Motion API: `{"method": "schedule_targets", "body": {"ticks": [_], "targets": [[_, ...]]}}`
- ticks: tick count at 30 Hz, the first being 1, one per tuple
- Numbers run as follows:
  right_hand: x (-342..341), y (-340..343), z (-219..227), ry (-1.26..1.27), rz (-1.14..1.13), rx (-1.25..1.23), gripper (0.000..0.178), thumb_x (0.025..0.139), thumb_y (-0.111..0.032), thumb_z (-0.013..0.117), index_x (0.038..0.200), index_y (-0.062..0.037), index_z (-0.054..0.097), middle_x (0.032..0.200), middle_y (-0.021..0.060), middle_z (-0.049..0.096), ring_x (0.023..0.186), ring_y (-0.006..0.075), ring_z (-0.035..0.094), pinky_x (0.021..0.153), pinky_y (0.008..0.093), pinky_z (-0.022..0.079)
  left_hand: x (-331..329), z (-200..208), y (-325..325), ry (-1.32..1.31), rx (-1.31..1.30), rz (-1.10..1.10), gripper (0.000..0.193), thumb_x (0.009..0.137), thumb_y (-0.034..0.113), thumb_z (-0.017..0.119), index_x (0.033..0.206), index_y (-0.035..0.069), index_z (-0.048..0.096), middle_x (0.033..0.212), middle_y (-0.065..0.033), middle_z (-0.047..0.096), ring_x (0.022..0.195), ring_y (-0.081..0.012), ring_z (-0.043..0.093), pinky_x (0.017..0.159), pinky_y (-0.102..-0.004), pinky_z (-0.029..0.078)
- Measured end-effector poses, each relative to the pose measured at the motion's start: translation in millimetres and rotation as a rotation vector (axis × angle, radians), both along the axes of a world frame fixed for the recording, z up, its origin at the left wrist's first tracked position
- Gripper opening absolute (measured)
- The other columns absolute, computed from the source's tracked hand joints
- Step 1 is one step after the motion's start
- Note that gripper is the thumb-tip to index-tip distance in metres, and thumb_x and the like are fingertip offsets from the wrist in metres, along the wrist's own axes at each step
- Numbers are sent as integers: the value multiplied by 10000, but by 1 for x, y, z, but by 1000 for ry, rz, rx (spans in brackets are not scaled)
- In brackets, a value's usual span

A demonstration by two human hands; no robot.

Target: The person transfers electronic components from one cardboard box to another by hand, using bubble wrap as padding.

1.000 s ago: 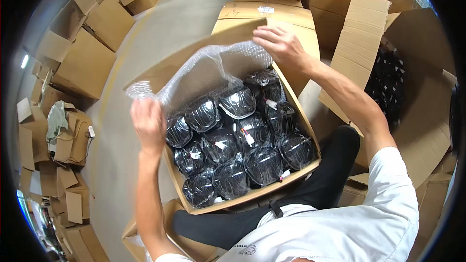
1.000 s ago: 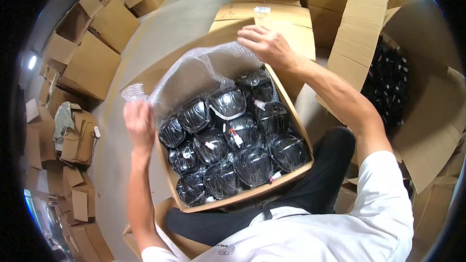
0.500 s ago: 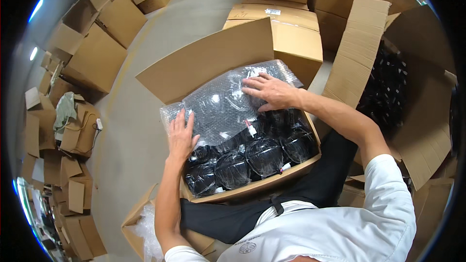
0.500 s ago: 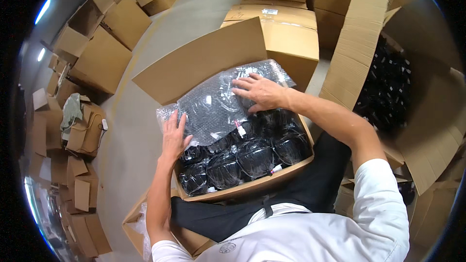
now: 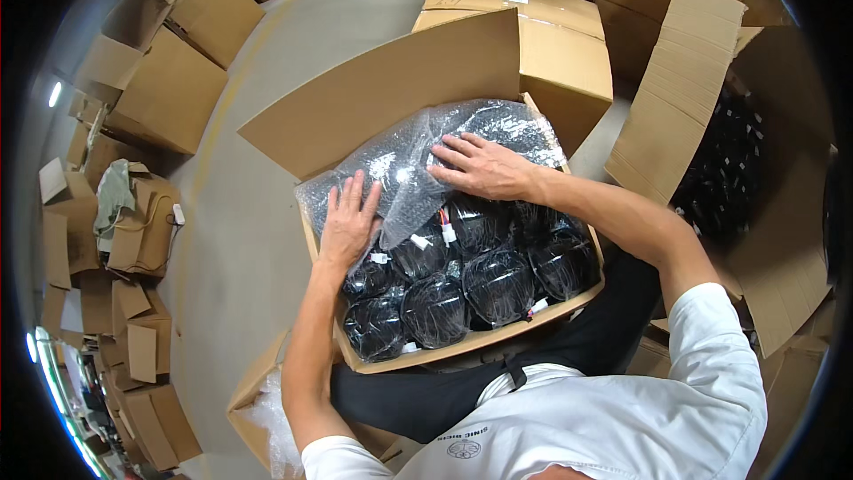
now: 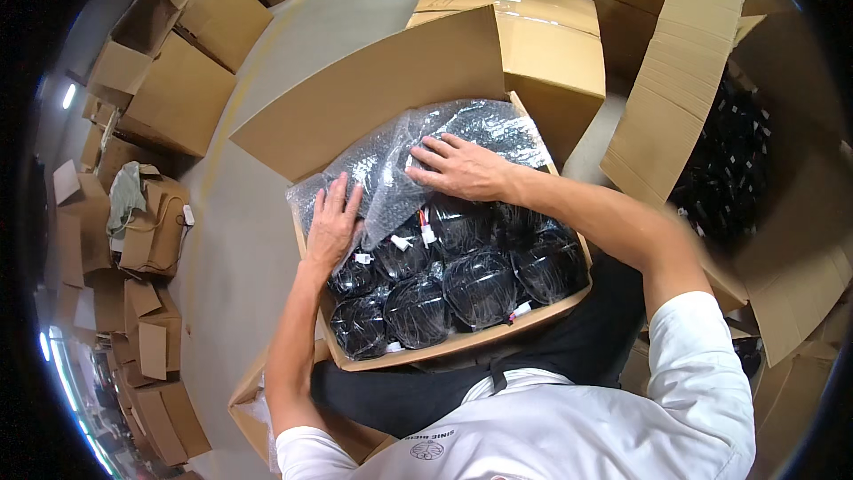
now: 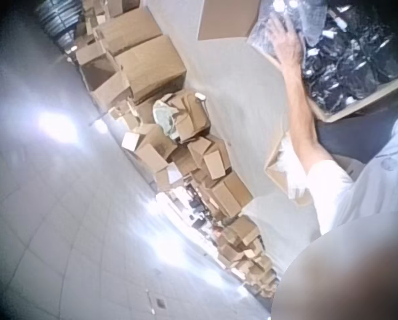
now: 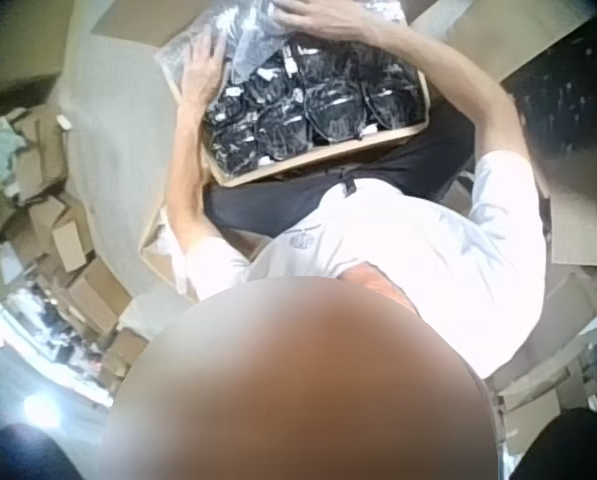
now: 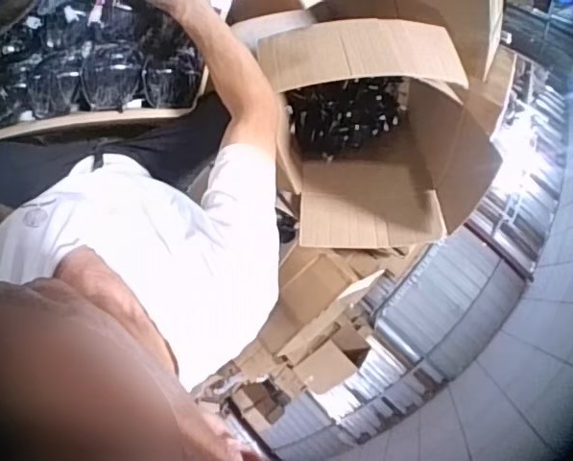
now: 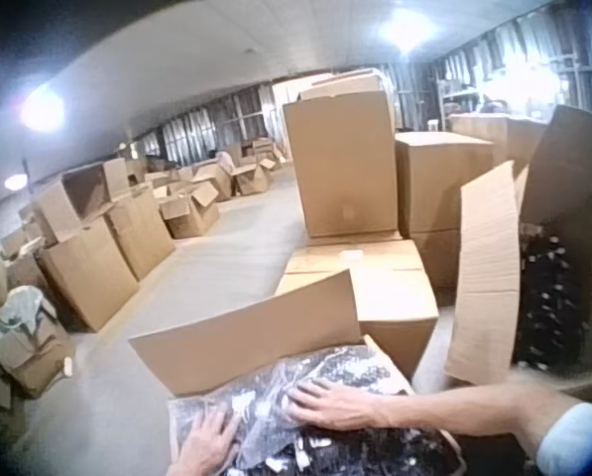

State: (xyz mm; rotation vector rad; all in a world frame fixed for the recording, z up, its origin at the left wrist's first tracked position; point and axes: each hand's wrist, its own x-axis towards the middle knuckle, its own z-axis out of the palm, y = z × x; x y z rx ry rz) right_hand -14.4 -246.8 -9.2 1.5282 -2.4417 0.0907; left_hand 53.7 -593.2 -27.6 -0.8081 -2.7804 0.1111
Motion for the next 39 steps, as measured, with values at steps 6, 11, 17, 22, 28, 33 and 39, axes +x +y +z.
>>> {"method": "schedule_targets", "body": {"ticks": [6, 11, 17, 22, 28, 33, 39], "targets": [[-36, -14, 2, -142, -21, -130, 480, 1032, -224, 516, 1488, -79, 479, 1485, 205, 534, 1354, 386, 538, 1108, 470, 466, -56, 10, -47, -29, 218, -7, 456, 899, 124, 650, 1352, 106, 597, 1245, -148, 707, 1038, -346, 717, 838, -456, 590], [-67, -21, -3, -522, -143, -269, 479, 1033, -328, 580, 1446, -88, 546, 1443, 189, 573, 1321, 387, 552, 1098, 497, 464, -92, 37, -49, -536, 345, 214, 337, 977, 195, 601, 1297, 105, 655, 1229, -216, 695, 1047, -429, 680, 909, -465, 553], [-35, -18, 8, -221, -106, -281, 706, 968, -425, 654, 1505, -23, 435, 1519, 212, 489, 1366, 378, 509, 1145, 483, 412, -23, 51, 10, 26, 449, 74, 677, 911, 356, 736, 1427, -33, 534, 1414, -240, 580, 1315, -409, 550, 1123, -523, 407], [-40, -58, -1, 19, 39, -269, 677, 956, -440, 652, 1488, -63, 467, 1452, 193, 549, 1302, 358, 565, 1093, 472, 451, -15, 20, -14, -32, 136, 89, 745, 821, 285, 813, 1446, 5, 522, 1466, -222, 539, 1345, -407, 519, 1148, -540, 379], [-74, -87, -21, -206, -109, -202, 454, 995, -417, 616, 1277, -62, 635, 1064, 146, 728, 967, 354, 713, 841, 454, 575, -79, 16, -33, -14, 247, -49, 267, 892, 157, 709, 1129, 44, 657, 1108, -152, 700, 1001, -349, 684, 860, -444, 560], [-89, -93, -23, -343, -116, -171, 446, 1018, -445, 577, 1231, -63, 663, 1038, 165, 738, 950, 380, 713, 812, 492, 569, -100, 1, -37, -59, 457, 123, 160, 909, 196, 634, 905, 62, 721, 876, -176, 705, 828, -419, 681, 727, -507, 541], [-85, -73, -46, -471, -148, -126, 532, 998, -470, 602, 1303, -34, 615, 1215, 196, 688, 1155, 409, 651, 974, 512, 527, -99, -24, -21, -328, 655, 270, 245, 908, 193, 631, 1095, 72, 734, 1016, -249, 710, 948, -449, 683, 833, -486, 548]]}}
